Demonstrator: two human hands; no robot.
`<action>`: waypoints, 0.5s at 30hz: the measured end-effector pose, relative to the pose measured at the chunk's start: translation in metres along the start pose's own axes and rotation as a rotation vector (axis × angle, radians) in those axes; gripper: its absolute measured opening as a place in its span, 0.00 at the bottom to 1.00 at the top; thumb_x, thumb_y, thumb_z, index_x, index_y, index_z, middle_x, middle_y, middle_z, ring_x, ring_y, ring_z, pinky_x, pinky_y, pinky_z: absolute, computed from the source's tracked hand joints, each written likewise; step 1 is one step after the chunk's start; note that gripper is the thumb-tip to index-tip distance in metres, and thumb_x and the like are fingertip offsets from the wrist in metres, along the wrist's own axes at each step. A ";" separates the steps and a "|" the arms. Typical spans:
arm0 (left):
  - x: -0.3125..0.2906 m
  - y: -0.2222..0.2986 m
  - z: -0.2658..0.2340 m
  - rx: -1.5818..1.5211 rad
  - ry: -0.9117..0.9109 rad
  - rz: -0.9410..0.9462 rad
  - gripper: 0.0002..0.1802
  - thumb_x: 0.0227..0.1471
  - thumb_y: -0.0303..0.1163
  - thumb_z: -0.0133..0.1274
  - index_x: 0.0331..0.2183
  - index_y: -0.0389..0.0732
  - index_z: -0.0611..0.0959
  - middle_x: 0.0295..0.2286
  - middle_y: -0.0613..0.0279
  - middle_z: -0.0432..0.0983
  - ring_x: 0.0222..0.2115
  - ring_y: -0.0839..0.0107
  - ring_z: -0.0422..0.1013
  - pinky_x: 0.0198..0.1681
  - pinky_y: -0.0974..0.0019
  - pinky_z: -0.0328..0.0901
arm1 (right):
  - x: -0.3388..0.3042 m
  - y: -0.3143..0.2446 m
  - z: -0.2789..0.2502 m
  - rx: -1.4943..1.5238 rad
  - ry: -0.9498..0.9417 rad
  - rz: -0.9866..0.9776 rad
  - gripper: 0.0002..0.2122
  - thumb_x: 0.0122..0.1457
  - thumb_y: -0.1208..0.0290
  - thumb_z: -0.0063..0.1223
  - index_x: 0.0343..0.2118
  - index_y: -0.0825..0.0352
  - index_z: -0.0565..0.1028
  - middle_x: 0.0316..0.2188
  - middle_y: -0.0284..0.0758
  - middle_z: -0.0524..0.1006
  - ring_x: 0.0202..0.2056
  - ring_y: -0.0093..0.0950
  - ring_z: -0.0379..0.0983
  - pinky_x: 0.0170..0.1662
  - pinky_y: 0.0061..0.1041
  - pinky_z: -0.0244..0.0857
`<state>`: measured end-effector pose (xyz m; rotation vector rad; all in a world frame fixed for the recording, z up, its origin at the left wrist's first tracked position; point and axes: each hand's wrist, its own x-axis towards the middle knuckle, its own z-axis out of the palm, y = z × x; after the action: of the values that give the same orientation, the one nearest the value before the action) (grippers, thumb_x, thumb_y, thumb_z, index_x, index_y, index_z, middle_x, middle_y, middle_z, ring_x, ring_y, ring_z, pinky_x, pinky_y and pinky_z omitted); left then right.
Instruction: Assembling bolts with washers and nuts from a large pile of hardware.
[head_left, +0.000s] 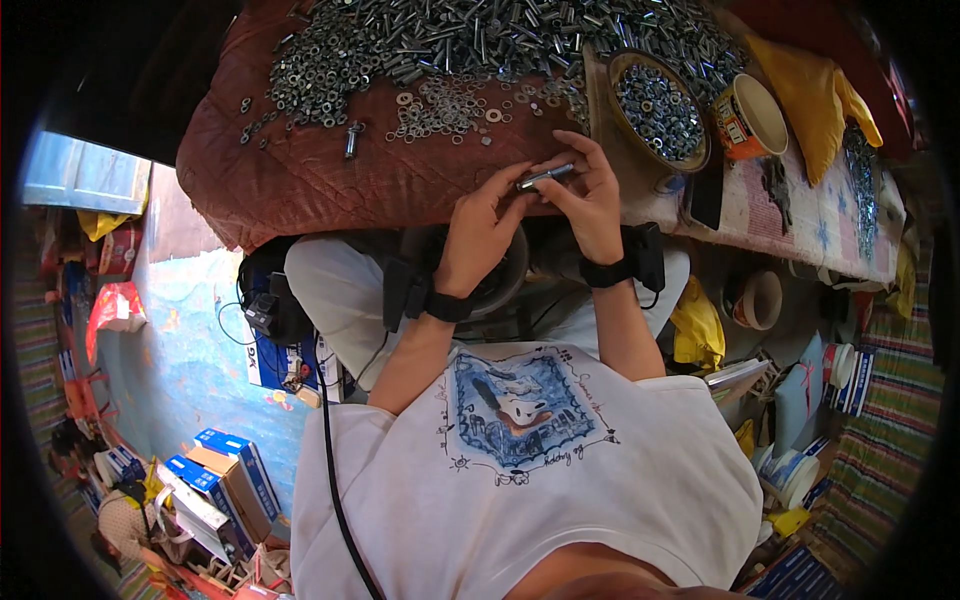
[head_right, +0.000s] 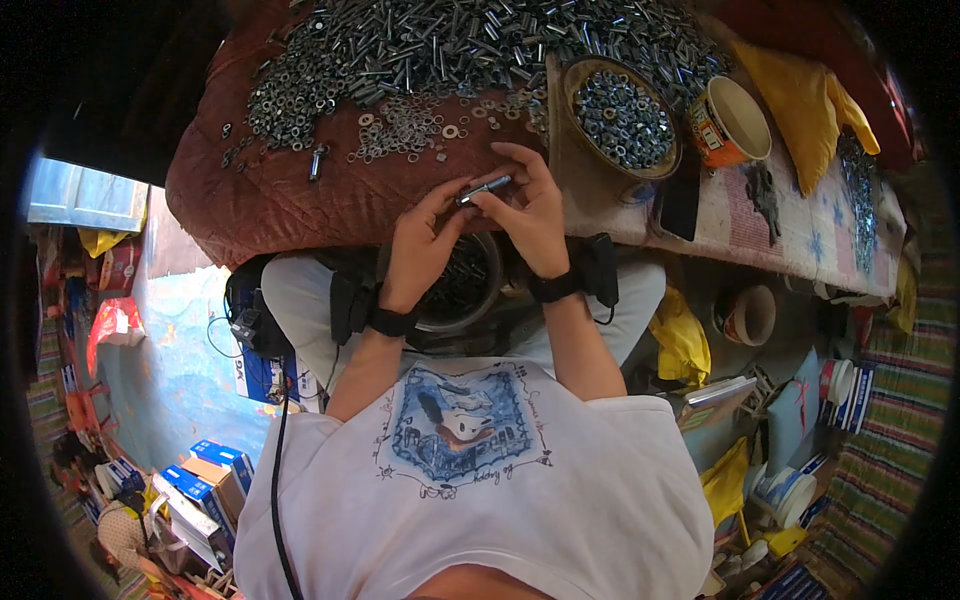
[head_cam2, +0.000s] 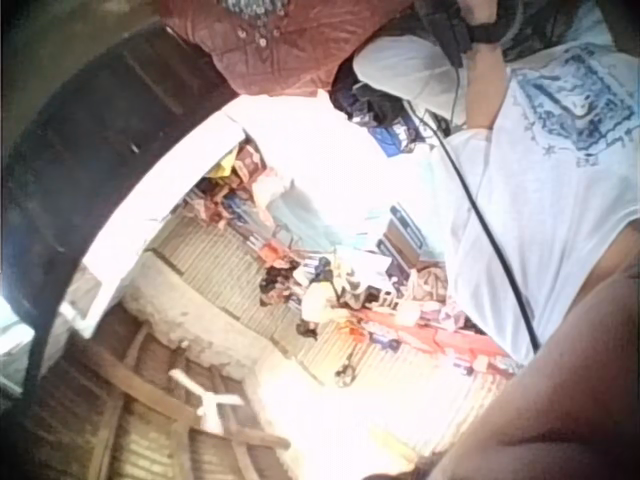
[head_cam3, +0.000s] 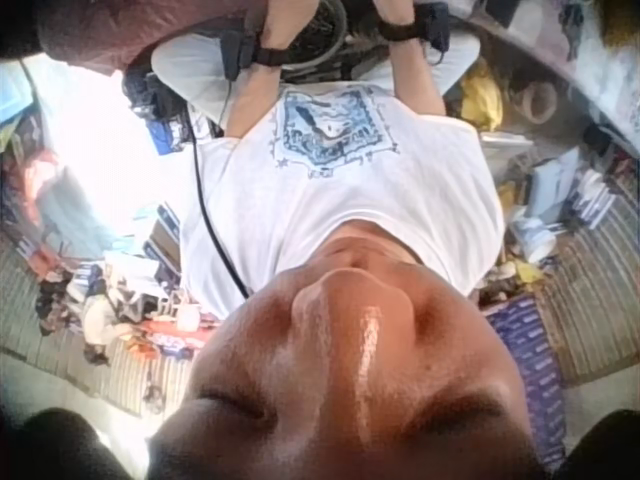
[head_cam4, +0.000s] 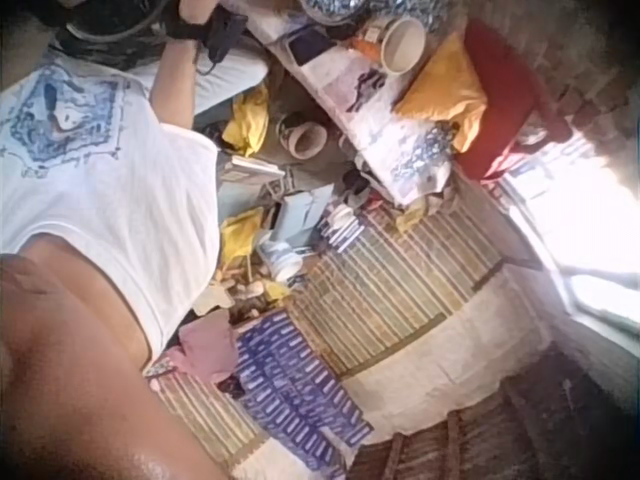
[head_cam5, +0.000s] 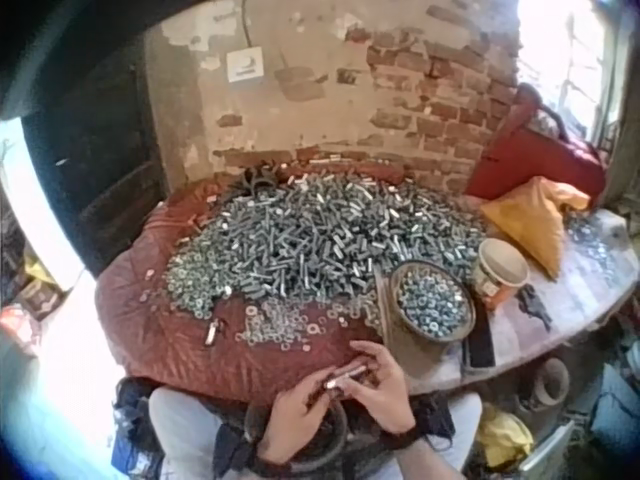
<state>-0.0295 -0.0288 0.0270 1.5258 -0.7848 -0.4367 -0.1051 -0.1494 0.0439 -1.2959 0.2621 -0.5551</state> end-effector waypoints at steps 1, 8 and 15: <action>0.000 -0.001 0.000 0.000 -0.005 0.000 0.17 0.50 0.25 0.48 0.44 0.37 0.72 0.31 0.47 0.75 0.34 0.64 0.74 0.33 0.69 0.65 | 0.000 -0.001 0.001 -0.036 0.006 0.006 0.24 0.47 0.83 0.54 0.49 0.68 0.61 0.33 0.34 0.70 0.31 0.17 0.68 0.34 0.14 0.66; -0.001 -0.018 -0.007 0.088 -0.047 -0.104 0.09 0.49 0.25 0.48 0.35 0.35 0.72 0.27 0.49 0.75 0.31 0.56 0.74 0.29 0.66 0.65 | 0.012 0.013 -0.009 -0.460 -0.124 -0.081 0.23 0.47 0.79 0.57 0.47 0.66 0.63 0.26 0.29 0.71 0.28 0.16 0.66 0.30 0.15 0.61; -0.001 -0.034 -0.010 -0.148 -0.052 -0.229 0.07 0.52 0.27 0.48 0.34 0.34 0.72 0.23 0.58 0.76 0.25 0.74 0.74 0.27 0.72 0.65 | 0.068 0.041 -0.048 -0.763 0.090 -0.184 0.12 0.48 0.79 0.52 0.38 0.67 0.71 0.24 0.35 0.73 0.28 0.28 0.70 0.32 0.26 0.63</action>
<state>-0.0162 -0.0221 -0.0051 1.4757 -0.6052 -0.6915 -0.0613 -0.2184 -0.0002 -2.0502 0.4588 -0.7021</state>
